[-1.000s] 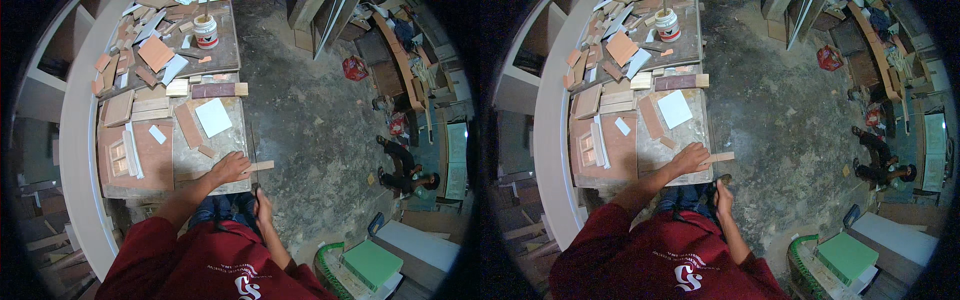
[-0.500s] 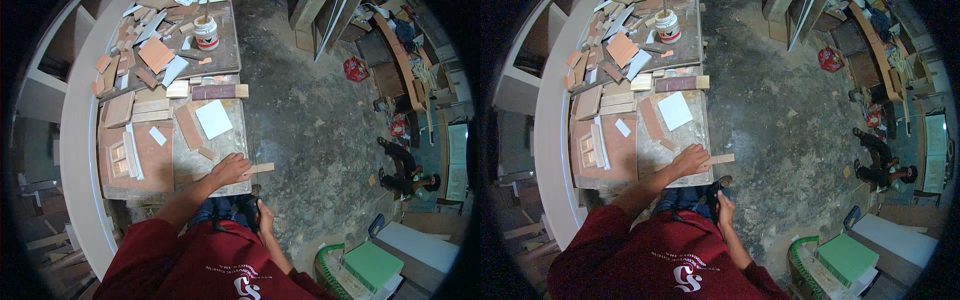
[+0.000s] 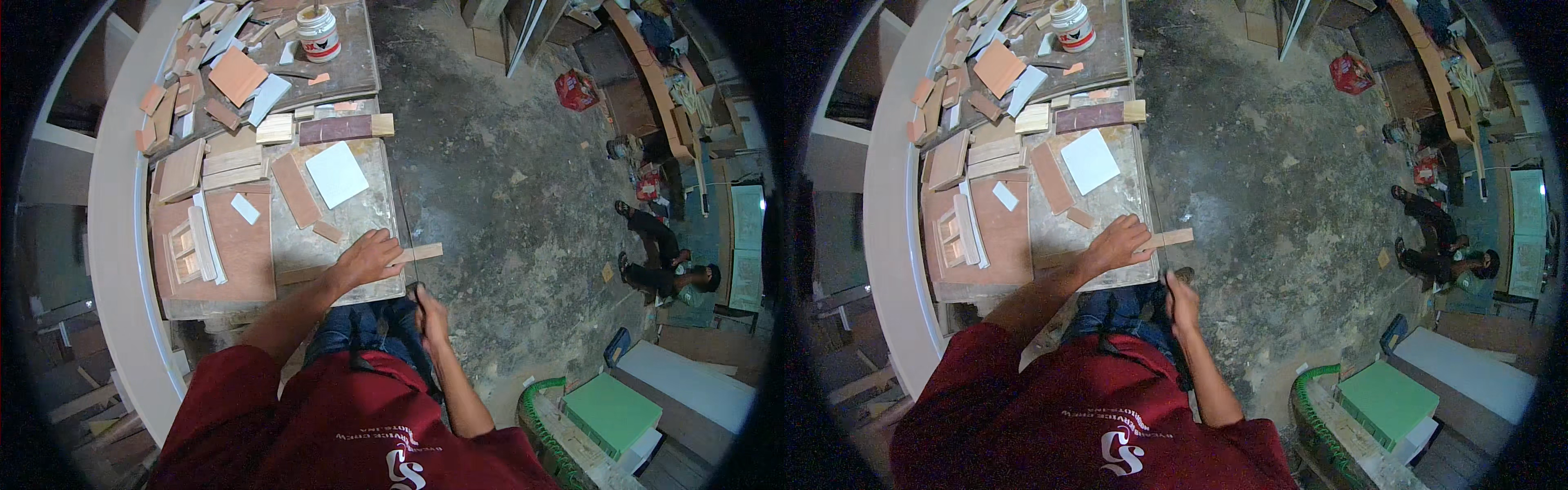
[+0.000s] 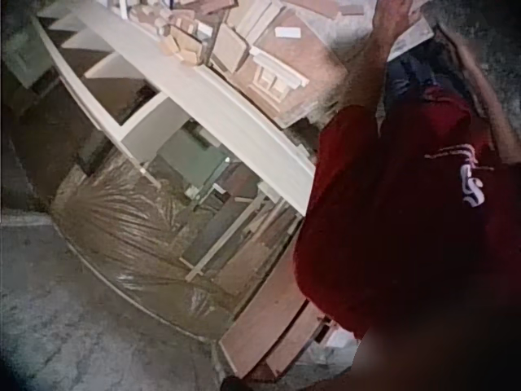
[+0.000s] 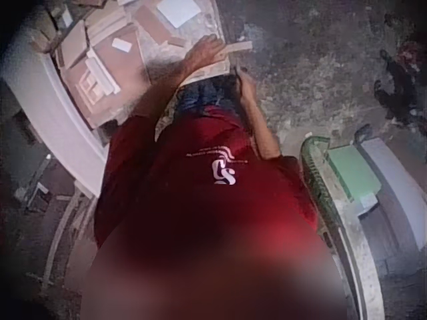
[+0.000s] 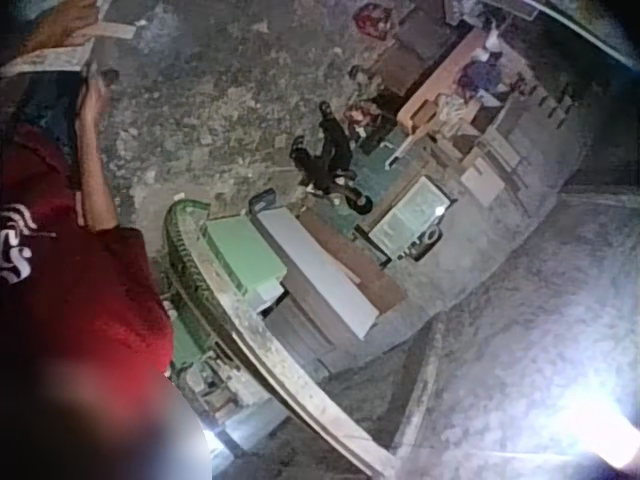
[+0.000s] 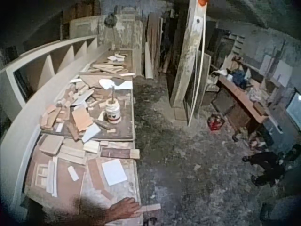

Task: Cutting a small piece of wood using a small saw.

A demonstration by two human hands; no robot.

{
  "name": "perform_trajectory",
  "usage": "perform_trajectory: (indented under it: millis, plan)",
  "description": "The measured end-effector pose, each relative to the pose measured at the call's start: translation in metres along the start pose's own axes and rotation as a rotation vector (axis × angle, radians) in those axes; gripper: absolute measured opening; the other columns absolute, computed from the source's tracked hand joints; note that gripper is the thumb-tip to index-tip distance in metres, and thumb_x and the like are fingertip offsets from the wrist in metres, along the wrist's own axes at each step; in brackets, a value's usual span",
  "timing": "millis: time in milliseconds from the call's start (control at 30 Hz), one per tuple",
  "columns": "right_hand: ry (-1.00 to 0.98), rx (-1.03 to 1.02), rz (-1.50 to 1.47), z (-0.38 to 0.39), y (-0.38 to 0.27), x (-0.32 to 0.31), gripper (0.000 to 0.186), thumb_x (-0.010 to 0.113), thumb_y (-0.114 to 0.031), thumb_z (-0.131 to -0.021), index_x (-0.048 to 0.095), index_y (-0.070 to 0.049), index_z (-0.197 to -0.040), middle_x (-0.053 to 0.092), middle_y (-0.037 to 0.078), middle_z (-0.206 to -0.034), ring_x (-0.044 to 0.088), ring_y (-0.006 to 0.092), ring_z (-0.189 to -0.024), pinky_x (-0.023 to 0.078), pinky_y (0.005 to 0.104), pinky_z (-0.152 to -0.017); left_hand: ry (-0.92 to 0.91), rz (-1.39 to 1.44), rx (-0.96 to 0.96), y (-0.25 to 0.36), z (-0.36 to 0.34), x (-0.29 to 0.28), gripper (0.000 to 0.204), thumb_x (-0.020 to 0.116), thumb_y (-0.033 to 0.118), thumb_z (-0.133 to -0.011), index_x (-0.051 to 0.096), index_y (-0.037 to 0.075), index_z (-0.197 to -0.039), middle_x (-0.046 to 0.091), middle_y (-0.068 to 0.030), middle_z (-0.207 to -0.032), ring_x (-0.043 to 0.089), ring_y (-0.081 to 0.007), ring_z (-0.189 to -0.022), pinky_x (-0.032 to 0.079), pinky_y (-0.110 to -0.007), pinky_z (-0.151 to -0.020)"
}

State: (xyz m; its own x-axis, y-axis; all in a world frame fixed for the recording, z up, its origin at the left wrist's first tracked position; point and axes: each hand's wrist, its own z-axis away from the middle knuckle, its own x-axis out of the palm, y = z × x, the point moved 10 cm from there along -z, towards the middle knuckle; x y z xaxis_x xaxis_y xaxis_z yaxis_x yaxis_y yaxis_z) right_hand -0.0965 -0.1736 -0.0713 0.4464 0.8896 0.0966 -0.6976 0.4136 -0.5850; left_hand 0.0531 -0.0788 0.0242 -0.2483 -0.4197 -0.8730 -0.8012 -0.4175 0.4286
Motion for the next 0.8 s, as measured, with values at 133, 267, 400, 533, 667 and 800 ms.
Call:
perform_trajectory:
  millis: [133,267,400,533,667,800]
  plan:
    - [0.013,-0.045,-0.073,-0.02,-0.019,0.012,0.037,0.058,-0.044,-0.089,0.066,-0.007,-0.085,0.039,-0.006,-0.051,0.032,0.0055,-0.042,0.02,0.0241,-0.04,0.023,0.006,0.067,0.006,-0.007,0.001,0.026,0.069,0.027,-0.073,0.056,0.006,-0.08,0.05,-0.0076,-0.079,0.049,-0.0252,-0.081,0.043,-0.036,-0.073]
    - [0.041,0.025,0.076,0.015,0.012,-0.005,0.038,0.057,-0.044,-0.09,0.065,-0.008,-0.083,0.04,-0.005,-0.052,0.032,0.0056,-0.042,0.02,0.0248,-0.039,0.025,0.022,0.027,0.001,0.006,-0.001,0.025,0.069,0.027,-0.073,0.056,0.006,-0.08,0.05,-0.0067,-0.078,0.049,-0.0249,-0.081,0.042,-0.036,-0.073]
    - [0.052,-0.016,-0.016,-0.015,-0.015,0.007,0.037,0.057,-0.045,-0.089,0.057,-0.012,-0.071,0.038,-0.005,-0.05,0.031,0.0069,-0.04,0.02,0.0247,-0.039,0.006,0.0,0.051,0.006,-0.005,0.002,0.026,0.069,0.027,-0.072,0.056,0.006,-0.08,0.05,-0.0063,-0.079,0.049,-0.0245,-0.081,0.042,-0.037,-0.073]
    - [0.039,0.006,-0.017,0.011,-0.008,0.006,0.035,0.058,-0.042,-0.09,0.066,-0.009,-0.082,0.038,-0.007,-0.051,0.031,0.0049,-0.042,0.02,0.0233,-0.04,0.032,0.006,0.045,0.0,0.003,0.002,0.027,0.07,0.028,-0.071,0.056,0.006,-0.081,0.05,-0.0062,-0.079,0.049,-0.0239,-0.081,0.042,-0.036,-0.073]
    - [0.138,0.108,0.11,0.047,0.029,-0.019,0.039,0.056,-0.047,-0.089,0.054,-0.014,-0.068,0.037,-0.006,-0.051,0.032,0.0054,-0.043,0.021,0.0237,-0.041,0.023,0.01,0.04,0.002,0.004,0.0,0.027,0.07,0.028,-0.072,0.056,0.007,-0.081,0.049,-0.0063,-0.079,0.049,-0.0241,-0.081,0.042,-0.035,-0.073]
    - [0.068,-0.023,-0.027,0.0,-0.003,0.002,0.037,0.058,-0.047,-0.088,0.064,-0.012,-0.082,0.038,-0.007,-0.051,0.032,0.0046,-0.043,0.021,0.0231,-0.041,0.032,-0.016,0.061,0.007,-0.004,-0.007,0.024,0.069,0.026,-0.073,0.056,0.007,-0.079,0.05,-0.0063,-0.079,0.049,-0.0245,-0.08,0.042,-0.035,-0.073]
